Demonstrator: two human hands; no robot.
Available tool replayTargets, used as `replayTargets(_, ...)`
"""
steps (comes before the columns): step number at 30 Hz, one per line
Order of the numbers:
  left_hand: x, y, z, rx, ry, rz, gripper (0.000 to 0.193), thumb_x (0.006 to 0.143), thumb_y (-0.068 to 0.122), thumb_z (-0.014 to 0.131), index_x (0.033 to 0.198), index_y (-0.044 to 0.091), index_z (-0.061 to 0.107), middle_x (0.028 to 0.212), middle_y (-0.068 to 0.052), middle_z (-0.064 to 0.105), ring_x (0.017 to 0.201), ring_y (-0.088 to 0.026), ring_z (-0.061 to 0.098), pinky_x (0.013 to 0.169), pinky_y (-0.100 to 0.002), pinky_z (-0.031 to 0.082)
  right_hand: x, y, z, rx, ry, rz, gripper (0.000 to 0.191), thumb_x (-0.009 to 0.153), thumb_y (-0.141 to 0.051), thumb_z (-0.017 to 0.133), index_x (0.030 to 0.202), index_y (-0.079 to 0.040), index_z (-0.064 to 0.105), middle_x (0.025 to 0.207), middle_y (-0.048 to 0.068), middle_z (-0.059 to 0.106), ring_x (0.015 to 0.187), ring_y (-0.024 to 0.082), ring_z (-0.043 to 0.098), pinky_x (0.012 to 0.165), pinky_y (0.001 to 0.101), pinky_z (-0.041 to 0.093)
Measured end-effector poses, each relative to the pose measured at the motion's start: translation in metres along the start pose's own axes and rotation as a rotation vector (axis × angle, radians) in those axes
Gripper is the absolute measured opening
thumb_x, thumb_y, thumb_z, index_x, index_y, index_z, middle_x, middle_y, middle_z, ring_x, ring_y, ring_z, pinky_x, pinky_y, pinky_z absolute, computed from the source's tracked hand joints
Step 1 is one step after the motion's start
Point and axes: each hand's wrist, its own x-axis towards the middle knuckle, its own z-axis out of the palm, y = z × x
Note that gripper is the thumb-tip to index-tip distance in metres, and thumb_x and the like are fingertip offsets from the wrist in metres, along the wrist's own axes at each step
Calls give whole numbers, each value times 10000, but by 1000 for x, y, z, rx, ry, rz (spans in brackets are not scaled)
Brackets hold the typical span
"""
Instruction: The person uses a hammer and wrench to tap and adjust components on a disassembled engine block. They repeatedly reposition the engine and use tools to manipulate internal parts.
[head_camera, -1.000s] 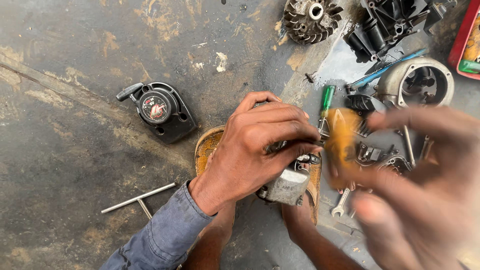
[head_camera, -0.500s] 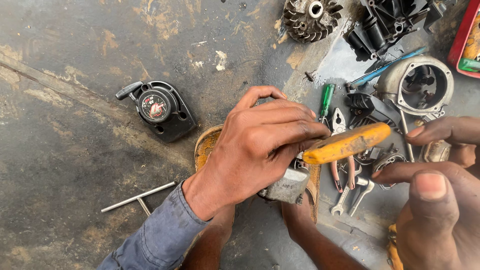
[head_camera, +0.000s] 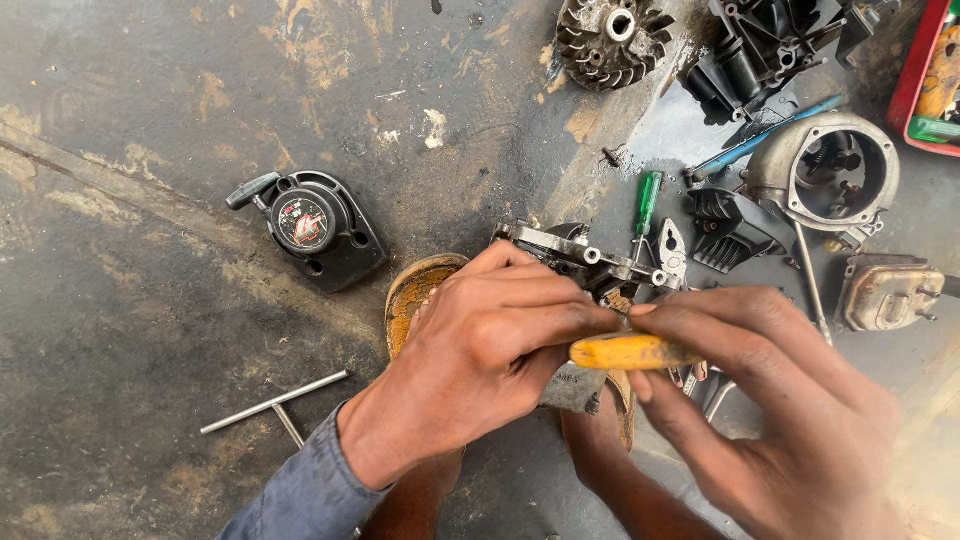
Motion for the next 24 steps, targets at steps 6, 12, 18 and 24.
replayTargets(6,-3,-7,-2,-25,-63,-53,260,798,-31,701,1049,33,730,930,-75,714,908,-258,692,849,-373,489,1,-4,8,-38,-1,29,366,743,-70,839,1074,-2,698,1027,127,727,959,224,730,822,327,574)
replayTargets(12,-2,-15,4,-18,-84,-56,183,814,-15,704,992,24,715,902,-85,693,919,-284,684,841,-391,499,-3,-2,13,-27,26,135,344,757,-53,831,1071,7,701,1009,124,739,896,198,743,744,298,580)
replayTargets(18,-6,-16,6,-34,-94,-49,224,826,-10,699,1045,31,727,945,-77,707,938,-267,697,847,-386,503,-14,-5,17,-105,55,163,352,758,-79,852,1065,1,700,919,120,735,798,185,726,695,307,556)
replayTargets(24,-16,-21,-11,51,-146,-113,582,784,264,859,1315,142,655,1421,-89,587,1326,-303,557,1131,-459,397,-21,-8,20,-173,-90,45,494,773,-138,796,1212,47,663,778,110,682,651,203,653,633,350,543)
